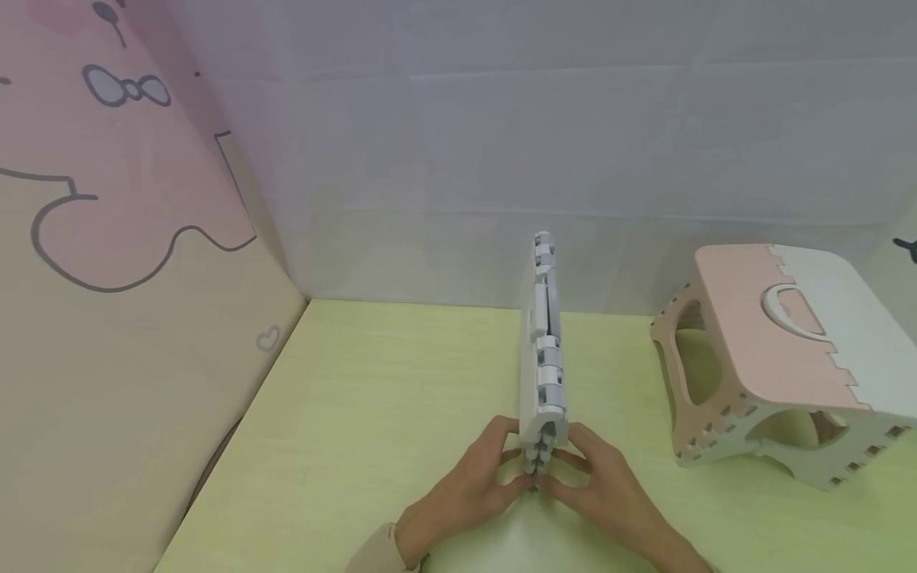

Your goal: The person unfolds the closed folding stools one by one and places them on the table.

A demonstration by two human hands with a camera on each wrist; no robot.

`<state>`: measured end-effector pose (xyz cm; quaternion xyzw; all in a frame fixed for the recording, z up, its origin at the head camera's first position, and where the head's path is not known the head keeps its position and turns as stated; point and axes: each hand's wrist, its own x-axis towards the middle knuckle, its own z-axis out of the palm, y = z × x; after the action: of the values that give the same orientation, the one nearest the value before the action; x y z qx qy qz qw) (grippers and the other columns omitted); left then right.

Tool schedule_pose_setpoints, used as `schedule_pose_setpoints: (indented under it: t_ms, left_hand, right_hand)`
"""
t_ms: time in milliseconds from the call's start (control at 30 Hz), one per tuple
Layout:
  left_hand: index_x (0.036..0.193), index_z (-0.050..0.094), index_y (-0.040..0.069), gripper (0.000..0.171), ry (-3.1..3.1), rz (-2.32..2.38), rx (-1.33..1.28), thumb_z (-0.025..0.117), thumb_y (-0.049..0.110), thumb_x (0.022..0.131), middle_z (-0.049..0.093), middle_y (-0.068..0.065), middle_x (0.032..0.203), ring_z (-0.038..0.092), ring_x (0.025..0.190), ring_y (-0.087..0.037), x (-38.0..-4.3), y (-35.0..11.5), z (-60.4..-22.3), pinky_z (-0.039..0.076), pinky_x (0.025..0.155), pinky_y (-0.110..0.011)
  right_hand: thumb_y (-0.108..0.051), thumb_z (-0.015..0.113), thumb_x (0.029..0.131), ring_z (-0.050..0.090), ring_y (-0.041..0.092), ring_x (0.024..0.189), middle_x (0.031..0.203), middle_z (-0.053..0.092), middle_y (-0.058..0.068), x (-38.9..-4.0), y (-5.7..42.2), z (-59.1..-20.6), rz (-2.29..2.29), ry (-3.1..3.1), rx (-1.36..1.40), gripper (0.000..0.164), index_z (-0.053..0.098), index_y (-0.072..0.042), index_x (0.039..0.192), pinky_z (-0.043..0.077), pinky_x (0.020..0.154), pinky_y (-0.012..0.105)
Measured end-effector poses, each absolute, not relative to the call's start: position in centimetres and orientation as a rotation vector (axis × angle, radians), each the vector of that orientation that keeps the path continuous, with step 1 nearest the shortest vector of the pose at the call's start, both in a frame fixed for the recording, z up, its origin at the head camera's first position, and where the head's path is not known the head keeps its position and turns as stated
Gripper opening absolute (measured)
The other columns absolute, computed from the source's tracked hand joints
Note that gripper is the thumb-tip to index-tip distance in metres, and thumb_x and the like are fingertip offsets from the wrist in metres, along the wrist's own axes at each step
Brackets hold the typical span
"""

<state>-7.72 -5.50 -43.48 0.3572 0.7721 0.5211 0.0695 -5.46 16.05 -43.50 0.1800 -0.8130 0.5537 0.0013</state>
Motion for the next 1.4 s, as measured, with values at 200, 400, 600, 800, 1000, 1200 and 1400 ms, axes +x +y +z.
schedule_pose_setpoints:
  t_ms: [200, 400, 600, 800, 1000, 1200, 1400]
  left_hand:
    - [0.134, 0.04, 0.002, 0.06, 2.328, 1.583, 1.099, 0.074, -0.014, 0.087, 0.048, -0.013, 0.136, 0.05, 0.134, -0.024, -7.8, -5.5, -43.7, 0.049, 0.103, -0.027]
    - [0.132, 0.041, 0.004, 0.059, 2.3, 1.613, 1.029, 0.072, -0.015, 0.086, 0.05, -0.013, 0.138, 0.05, 0.136, -0.028, -7.9, -5.7, -43.8, 0.049, 0.103, -0.027]
    - [0.129, 0.043, 0.004, 0.054, 2.299, 1.612, 1.027, 0.073, -0.013, 0.087, 0.05, -0.012, 0.138, 0.05, 0.135, -0.027, -8.1, -5.8, -43.8, 0.049, 0.103, -0.027]
    - [0.127, 0.043, 0.004, 0.054, 2.286, 1.618, 0.991, 0.074, -0.013, 0.086, 0.051, -0.012, 0.137, 0.05, 0.135, -0.027, -8.1, -5.9, -43.7, 0.049, 0.103, -0.027]
    - [0.126, 0.043, 0.005, 0.054, 2.258, 1.633, 0.971, 0.073, -0.015, 0.086, 0.051, -0.011, 0.137, 0.05, 0.135, -0.026, -8.1, -6.3, -43.6, 0.049, 0.103, -0.028]
    - [0.127, 0.043, 0.005, 0.054, 2.238, 1.643, 0.938, 0.072, -0.016, 0.086, 0.05, -0.011, 0.137, 0.049, 0.135, -0.026, -8.1, -6.5, -43.4, 0.049, 0.103, -0.028]
    - [0.127, 0.043, 0.003, 0.054, 2.243, 1.634, 0.957, 0.073, -0.015, 0.086, 0.05, -0.013, 0.137, 0.048, 0.137, -0.027, -8.0, -6.8, -43.3, 0.05, 0.103, -0.028]
  right_hand:
    - [-0.003, 0.087, 0.08, 0.058, 0.012, 0.127, 0.138, 0.062, 0.005, -5.6, 16.1, -43.8, 1.688, -2.521, 0.609, 0.069, 0.058, -0.013, 0.141, 0.057, 0.092, 0.028]
    - [-0.002, 0.088, 0.079, 0.058, 0.007, 0.124, 0.133, 0.064, 0.0, -5.8, 16.1, -43.9, 1.666, -2.488, 0.663, 0.067, 0.06, -0.016, 0.138, 0.058, 0.09, 0.03]
    - [-0.001, 0.088, 0.079, 0.059, 0.006, 0.124, 0.129, 0.065, -0.002, -5.9, 16.3, -43.8, 1.656, -2.472, 0.695, 0.065, 0.06, -0.017, 0.135, 0.058, 0.09, 0.03]
    - [-0.002, 0.088, 0.078, 0.059, 0.007, 0.124, 0.13, 0.065, 0.0, -5.8, 16.5, -43.8, 1.674, -2.464, 0.694, 0.063, 0.061, -0.017, 0.133, 0.059, 0.088, 0.03]
    - [-0.004, 0.089, 0.077, 0.062, 0.009, 0.121, 0.129, 0.066, 0.002, -5.8, 16.8, -43.8, 1.682, -2.478, 0.667, 0.06, 0.063, -0.018, 0.129, 0.06, 0.084, 0.032]
    - [-0.007, 0.089, 0.079, 0.069, 0.019, 0.114, 0.13, 0.065, 0.006, -5.6, 17.0, -43.7, 1.739, -2.489, 0.643, 0.058, 0.062, -0.018, 0.129, 0.061, 0.084, 0.034]
    - [-0.01, 0.089, 0.08, 0.07, 0.025, 0.112, 0.132, 0.065, 0.008, -5.7, 17.3, -43.7, 1.733, -2.506, 0.642, 0.057, 0.062, -0.018, 0.129, 0.061, 0.083, 0.034]
